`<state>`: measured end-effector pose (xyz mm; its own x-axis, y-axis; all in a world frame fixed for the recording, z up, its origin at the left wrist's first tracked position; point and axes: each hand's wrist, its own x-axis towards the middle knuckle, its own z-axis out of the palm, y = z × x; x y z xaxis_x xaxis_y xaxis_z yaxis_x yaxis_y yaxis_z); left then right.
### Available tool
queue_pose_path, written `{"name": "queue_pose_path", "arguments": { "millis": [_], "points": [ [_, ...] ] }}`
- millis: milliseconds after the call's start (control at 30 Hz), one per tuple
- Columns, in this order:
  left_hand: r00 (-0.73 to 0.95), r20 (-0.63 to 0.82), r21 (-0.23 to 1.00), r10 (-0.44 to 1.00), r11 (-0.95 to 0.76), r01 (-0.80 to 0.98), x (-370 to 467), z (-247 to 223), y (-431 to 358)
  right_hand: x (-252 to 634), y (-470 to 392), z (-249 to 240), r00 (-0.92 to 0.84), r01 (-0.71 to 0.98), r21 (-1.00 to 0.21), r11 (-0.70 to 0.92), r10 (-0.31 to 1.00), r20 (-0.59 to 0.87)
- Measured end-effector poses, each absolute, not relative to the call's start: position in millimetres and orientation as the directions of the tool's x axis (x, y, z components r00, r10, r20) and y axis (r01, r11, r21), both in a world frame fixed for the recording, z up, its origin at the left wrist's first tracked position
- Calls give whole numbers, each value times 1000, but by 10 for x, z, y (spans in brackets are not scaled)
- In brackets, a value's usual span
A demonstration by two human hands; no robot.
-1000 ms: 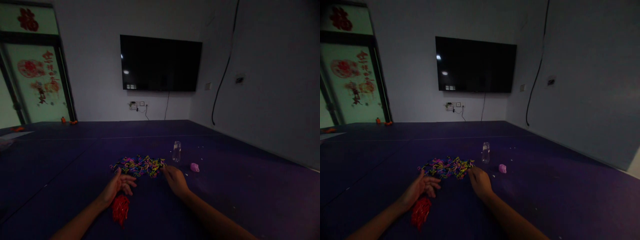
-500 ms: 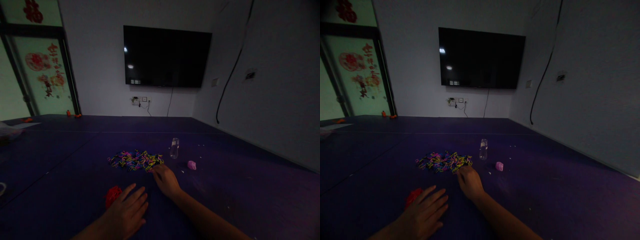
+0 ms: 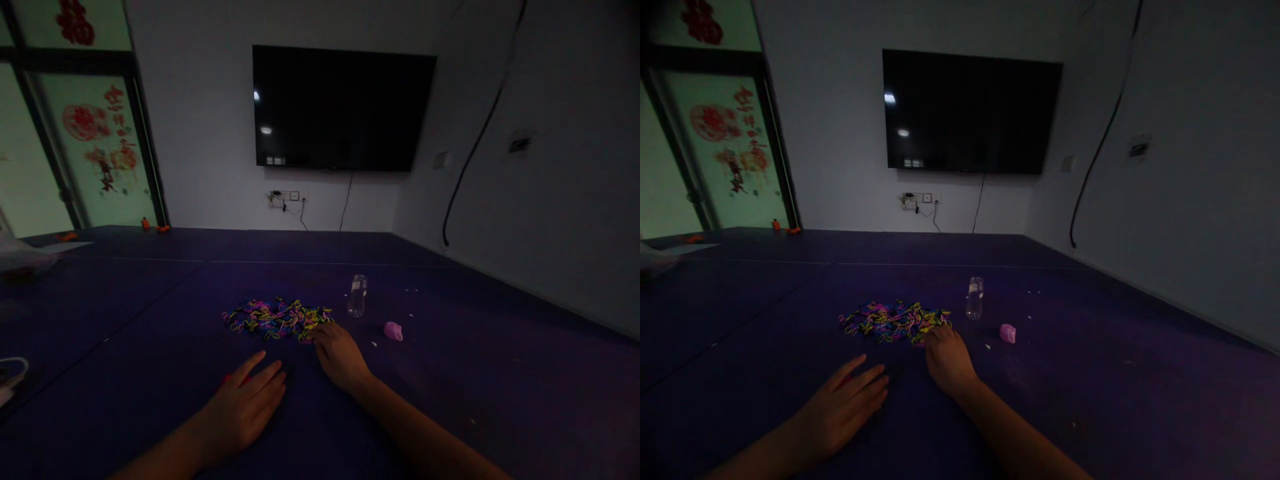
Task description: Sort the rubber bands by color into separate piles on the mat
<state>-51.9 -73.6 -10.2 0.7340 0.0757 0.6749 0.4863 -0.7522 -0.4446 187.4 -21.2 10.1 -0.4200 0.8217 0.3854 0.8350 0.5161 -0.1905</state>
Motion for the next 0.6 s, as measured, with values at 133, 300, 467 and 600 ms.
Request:
{"name": "queue_pose_path", "arguments": {
  "millis": [133, 300, 467, 600],
  "points": [
    [755, 650, -357, 82, -845, 399, -362, 45, -1002, 1884, -223, 128, -430, 842, -135, 522, 802, 416],
    [670, 639, 21, 377, -880, 475, 44, 97, -1162, 1939, -232, 165, -580, 753, -56, 656, 701, 415],
    [636, 597, 162, 489, -850, 502, 110, 46, -1087, 1978, -263, 167, -663, 639, -101, 762, 613, 430],
    [655, 607, 185, 450, -881, 435, -7, 66, -1027, 1950, -291, 153, -599, 722, -98, 685, 690, 406]
  ]
}}
